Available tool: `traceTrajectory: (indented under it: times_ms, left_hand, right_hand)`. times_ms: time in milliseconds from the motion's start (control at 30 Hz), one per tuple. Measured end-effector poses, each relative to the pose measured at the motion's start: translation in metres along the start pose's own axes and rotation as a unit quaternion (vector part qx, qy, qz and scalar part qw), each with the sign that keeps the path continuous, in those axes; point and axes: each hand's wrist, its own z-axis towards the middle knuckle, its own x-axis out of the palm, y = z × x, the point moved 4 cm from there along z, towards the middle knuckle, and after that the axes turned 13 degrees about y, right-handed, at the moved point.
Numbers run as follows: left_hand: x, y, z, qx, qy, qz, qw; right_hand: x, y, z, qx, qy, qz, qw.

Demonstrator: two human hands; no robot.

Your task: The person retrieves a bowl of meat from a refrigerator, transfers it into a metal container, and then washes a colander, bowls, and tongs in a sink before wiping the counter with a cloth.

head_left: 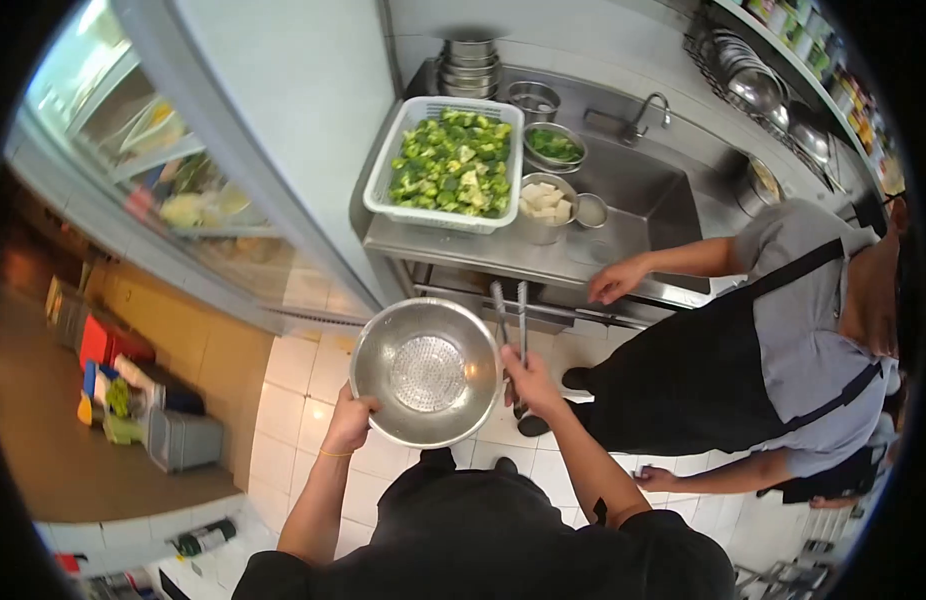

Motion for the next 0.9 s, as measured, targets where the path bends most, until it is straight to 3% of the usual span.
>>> traceTrajectory:
  times_ms: [100, 300, 400, 467, 533, 600, 667, 733, 833, 900]
  left_hand:
    - [0.027, -0.043, 0.055, 0.020, 0.068, 0.029, 0.997]
    - [0.172, -0.128, 0.147, 0.011, 0.217, 0.027, 0.976]
    - [0.241, -0.126, 0.205, 0.023, 0.268, -0.011, 0.963]
    - [0.291, -0.125, 0.239, 0.014, 0.297, -0.010, 0.955]
    - [0.341, -0.122, 0.263, 0.016, 0.289, -0.026, 0.957]
    - [0.379, -0.100, 0.315, 0.010, 0.324, 0.014, 0.946]
    - [0.421, -0.088, 0.340, -0.047, 0.308, 0.004, 0.950]
    - [0.450, -0.066, 0.373, -0.061, 0.316, 0.033, 0.946]
    - [0.469, -0.001, 0.456, -0.164, 0.294, 0.052, 0.940]
    - [0.464, 0.049, 0.500, -0.235, 0.199, 0.013, 0.951]
  right_hand:
    - [-0.051, 0.028, 0.005, -0.086, -0.112, 0.079, 0.987]
    - [-0.151, 0.064, -0.018, -0.145, -0.240, 0.126, 0.952]
    - [-0.204, 0.066, -0.009, -0.170, -0.260, 0.182, 0.933]
    - [-0.243, 0.073, 0.007, -0.241, -0.313, 0.312, 0.864]
    - [-0.294, 0.059, 0.023, -0.270, -0.301, 0.319, 0.857]
    - [-0.332, 0.058, 0.021, -0.248, -0.424, 0.307, 0.815]
    - [-0.371, 0.040, 0.014, -0.207, -0.442, 0.289, 0.824]
    - [-0.410, 0.022, 0.006, -0.129, -0.546, 0.232, 0.795]
    - [-0.466, -0.009, -0.012, -0.049, -0.557, 0.151, 0.815]
    - [-0.476, -0.004, -0.032, -0.006, -0.577, 0.109, 0.810]
